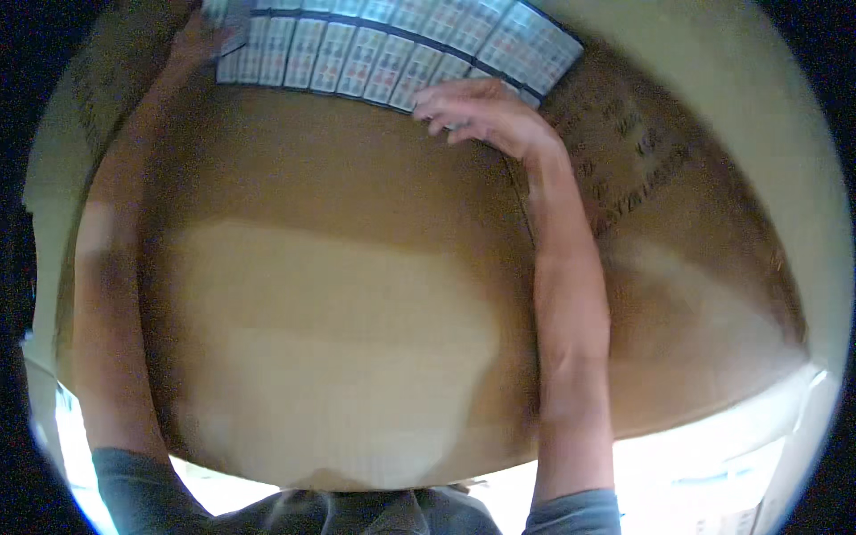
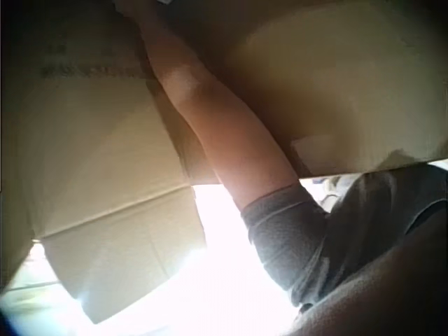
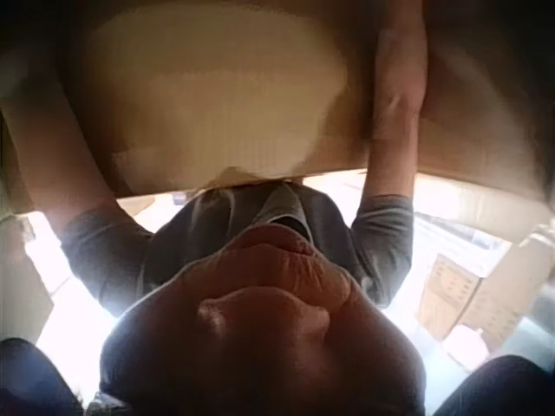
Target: Packing rows of small boxed consumer goods into a larger shipping container.
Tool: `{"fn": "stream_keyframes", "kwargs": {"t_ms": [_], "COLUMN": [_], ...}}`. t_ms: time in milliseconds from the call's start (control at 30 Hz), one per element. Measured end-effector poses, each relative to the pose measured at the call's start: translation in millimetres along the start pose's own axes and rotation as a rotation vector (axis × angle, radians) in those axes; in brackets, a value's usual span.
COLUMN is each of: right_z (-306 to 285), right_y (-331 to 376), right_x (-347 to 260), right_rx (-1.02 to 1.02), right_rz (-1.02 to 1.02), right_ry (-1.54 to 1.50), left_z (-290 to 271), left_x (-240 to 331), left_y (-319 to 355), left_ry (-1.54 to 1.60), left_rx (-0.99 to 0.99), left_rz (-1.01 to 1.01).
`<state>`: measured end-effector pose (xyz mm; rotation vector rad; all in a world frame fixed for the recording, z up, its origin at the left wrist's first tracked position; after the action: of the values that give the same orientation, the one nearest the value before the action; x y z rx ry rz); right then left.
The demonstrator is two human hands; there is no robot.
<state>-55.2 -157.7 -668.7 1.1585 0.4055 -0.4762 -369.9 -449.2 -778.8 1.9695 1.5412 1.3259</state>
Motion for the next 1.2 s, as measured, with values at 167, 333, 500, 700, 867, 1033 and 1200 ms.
{"fn": "stream_keyframes", "kwargs": {"t_ms": [167, 333, 500, 700, 867, 1033, 1200], "right_z": [158.7, 92.2, 51.3, 57.7, 68.4, 68.1, 84.2], "right_y": [129.6, 246.3, 293.4, 284.5, 150.1, 292.0, 140.2], "right_x": [-80.0, -85.9, -88.8, -89.1, -40.5, -97.1, -37.0], "right_rx": [-0.422, -0.173, 0.097, 0.174, 0.143, 0.178, 0.139], "right_rz": [0.045, 0.674, 1.236, 1.288, 1.128, 0.918, 0.667], "right_ry": [0.287, 0.695, 1.020, 1.087, 0.994, 0.996, 0.840], "left_z": [11.5, 50.8, 78.3, 68.0, 56.2, 25.1, 30.1], "left_x": [26.4, 59.5, 61.1, 64.4, 65.9, 55.1, 69.7], "left_y": [44.6, 58.4, 81.5, 80.1, 64.8, 30.3, 26.5], "left_ry": [-0.118, -0.098, 0.161, 0.503, 0.720, -0.176, -0.270], "left_rx": [-0.181, -0.009, -0.246, -0.479, -0.681, 0.156, 0.126], "left_rz": [-0.025, -0.299, -0.193, -0.017, 0.106, -0.134, -0.162]}}
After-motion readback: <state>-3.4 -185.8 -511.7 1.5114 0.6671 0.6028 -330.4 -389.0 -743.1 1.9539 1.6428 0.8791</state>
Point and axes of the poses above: each hand's wrist, its own y-axis away from the middle knuckle, its own z-axis out of the palm, x = y × z, the point moved 8 cm from there along -y, towards the middle knuckle, and after that the axes turned 9 degrees about y, right-handed, at the moved point
